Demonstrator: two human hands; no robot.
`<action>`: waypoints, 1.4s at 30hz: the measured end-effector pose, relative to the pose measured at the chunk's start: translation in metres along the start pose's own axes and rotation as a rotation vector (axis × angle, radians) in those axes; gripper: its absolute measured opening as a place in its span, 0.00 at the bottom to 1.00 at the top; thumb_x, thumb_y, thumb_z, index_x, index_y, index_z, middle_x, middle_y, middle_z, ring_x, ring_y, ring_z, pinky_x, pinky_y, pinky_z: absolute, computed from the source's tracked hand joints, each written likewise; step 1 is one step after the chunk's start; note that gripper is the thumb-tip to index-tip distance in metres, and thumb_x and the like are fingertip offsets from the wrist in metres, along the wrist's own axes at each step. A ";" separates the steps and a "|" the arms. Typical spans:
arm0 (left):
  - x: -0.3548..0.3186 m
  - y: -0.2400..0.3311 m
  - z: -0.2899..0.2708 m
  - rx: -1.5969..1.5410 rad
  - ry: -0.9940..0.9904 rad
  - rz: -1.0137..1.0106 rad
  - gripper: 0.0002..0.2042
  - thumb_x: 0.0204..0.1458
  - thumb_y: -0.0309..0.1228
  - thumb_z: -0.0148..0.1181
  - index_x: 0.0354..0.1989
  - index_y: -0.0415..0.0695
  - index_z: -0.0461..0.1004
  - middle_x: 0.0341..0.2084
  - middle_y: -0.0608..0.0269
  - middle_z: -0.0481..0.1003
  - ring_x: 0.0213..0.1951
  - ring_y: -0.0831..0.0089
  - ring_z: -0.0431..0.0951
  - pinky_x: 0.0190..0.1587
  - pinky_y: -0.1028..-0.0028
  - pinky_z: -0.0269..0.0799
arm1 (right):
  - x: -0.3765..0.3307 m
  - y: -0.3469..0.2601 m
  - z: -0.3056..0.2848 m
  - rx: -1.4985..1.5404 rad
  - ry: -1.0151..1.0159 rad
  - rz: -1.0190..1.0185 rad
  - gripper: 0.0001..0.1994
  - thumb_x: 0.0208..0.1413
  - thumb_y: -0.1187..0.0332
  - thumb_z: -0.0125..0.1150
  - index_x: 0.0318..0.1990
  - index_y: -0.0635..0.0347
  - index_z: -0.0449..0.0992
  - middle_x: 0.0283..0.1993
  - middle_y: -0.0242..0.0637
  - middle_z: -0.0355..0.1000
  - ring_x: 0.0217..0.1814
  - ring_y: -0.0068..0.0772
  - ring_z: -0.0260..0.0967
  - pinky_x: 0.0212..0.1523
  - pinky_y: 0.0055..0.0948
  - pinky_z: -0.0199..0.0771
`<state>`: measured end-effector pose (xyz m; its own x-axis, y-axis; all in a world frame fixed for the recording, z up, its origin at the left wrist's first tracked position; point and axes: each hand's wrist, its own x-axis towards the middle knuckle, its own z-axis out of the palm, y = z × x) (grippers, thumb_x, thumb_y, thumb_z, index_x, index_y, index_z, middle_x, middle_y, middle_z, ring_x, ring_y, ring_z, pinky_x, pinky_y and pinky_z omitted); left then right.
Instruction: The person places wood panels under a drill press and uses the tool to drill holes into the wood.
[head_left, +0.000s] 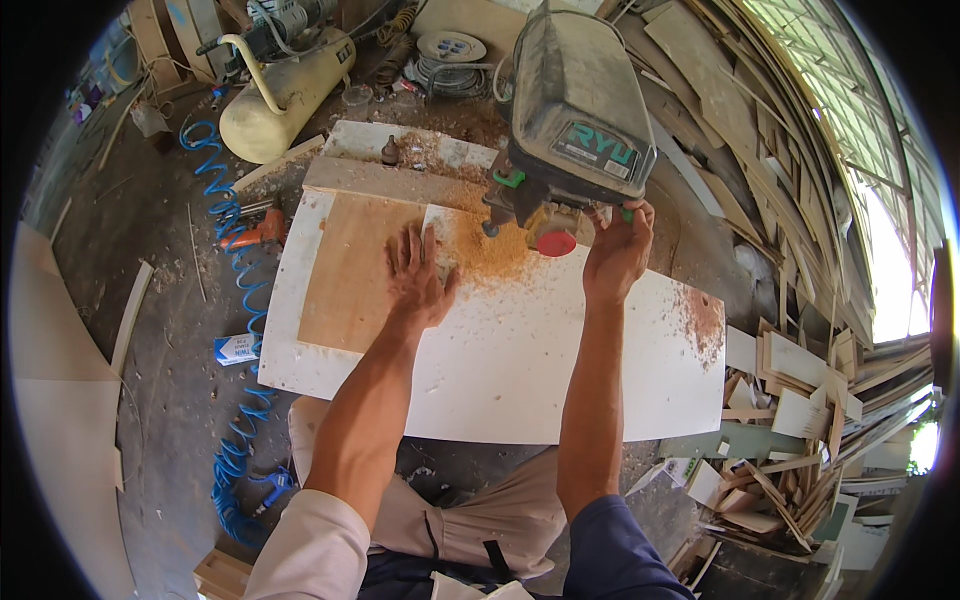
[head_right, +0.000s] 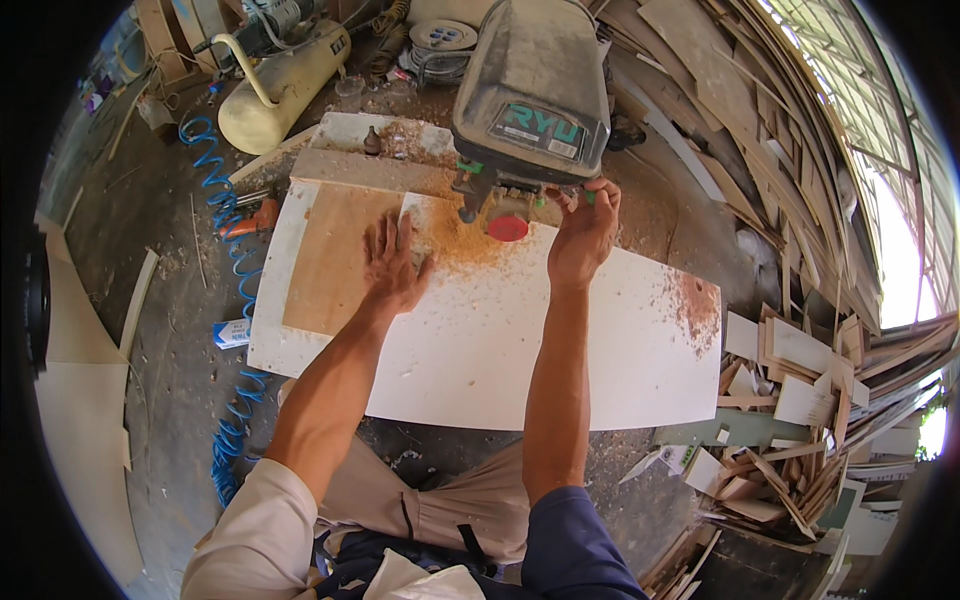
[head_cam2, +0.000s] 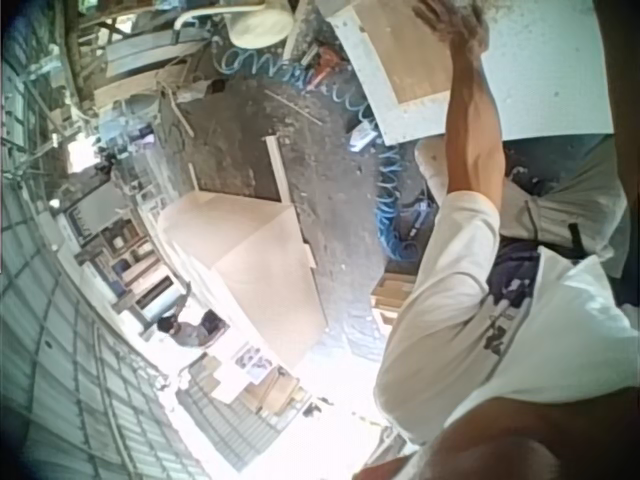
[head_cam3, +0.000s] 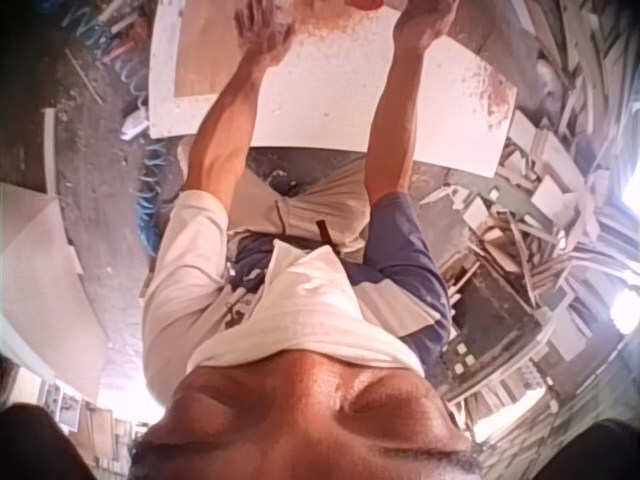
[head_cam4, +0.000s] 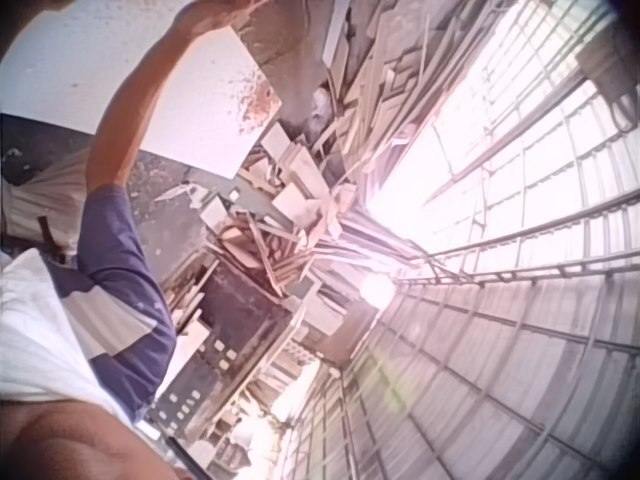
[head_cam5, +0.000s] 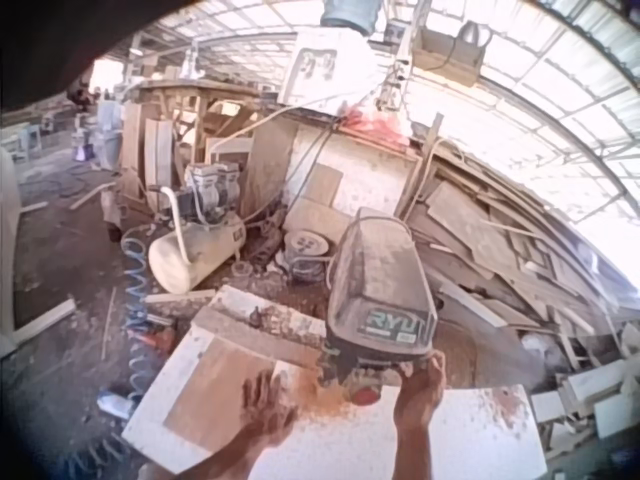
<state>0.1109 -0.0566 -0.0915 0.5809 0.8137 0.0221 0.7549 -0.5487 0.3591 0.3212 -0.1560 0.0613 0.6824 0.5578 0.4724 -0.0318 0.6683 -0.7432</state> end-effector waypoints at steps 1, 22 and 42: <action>0.000 0.000 0.000 0.006 0.004 0.001 0.43 0.62 0.56 0.44 0.76 0.40 0.39 0.75 0.44 0.42 0.77 0.50 0.37 0.76 0.48 0.26 | 0.000 0.000 0.000 0.007 0.001 -0.003 0.08 0.69 0.61 0.45 0.45 0.53 0.68 0.53 0.34 0.70 0.57 0.32 0.68 0.54 0.44 0.72; -0.001 0.003 -0.004 0.016 -0.006 -0.008 0.41 0.63 0.54 0.45 0.76 0.44 0.38 0.76 0.47 0.43 0.77 0.52 0.37 0.76 0.50 0.28 | -0.005 0.003 -0.002 0.013 -0.007 0.003 0.08 0.67 0.60 0.48 0.44 0.50 0.67 0.50 0.29 0.69 0.57 0.30 0.66 0.56 0.43 0.68; -0.001 0.000 -0.001 -0.005 0.023 0.034 0.42 0.62 0.54 0.46 0.76 0.40 0.39 0.75 0.43 0.43 0.77 0.49 0.38 0.76 0.48 0.27 | -0.010 0.009 -0.007 0.040 0.013 -0.018 0.08 0.67 0.60 0.48 0.44 0.51 0.68 0.50 0.30 0.69 0.58 0.30 0.67 0.56 0.43 0.68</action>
<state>0.1099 -0.0569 -0.0903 0.5992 0.7986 0.0559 0.7331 -0.5755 0.3625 0.3195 -0.1590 0.0468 0.6929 0.5388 0.4792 -0.0480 0.6975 -0.7149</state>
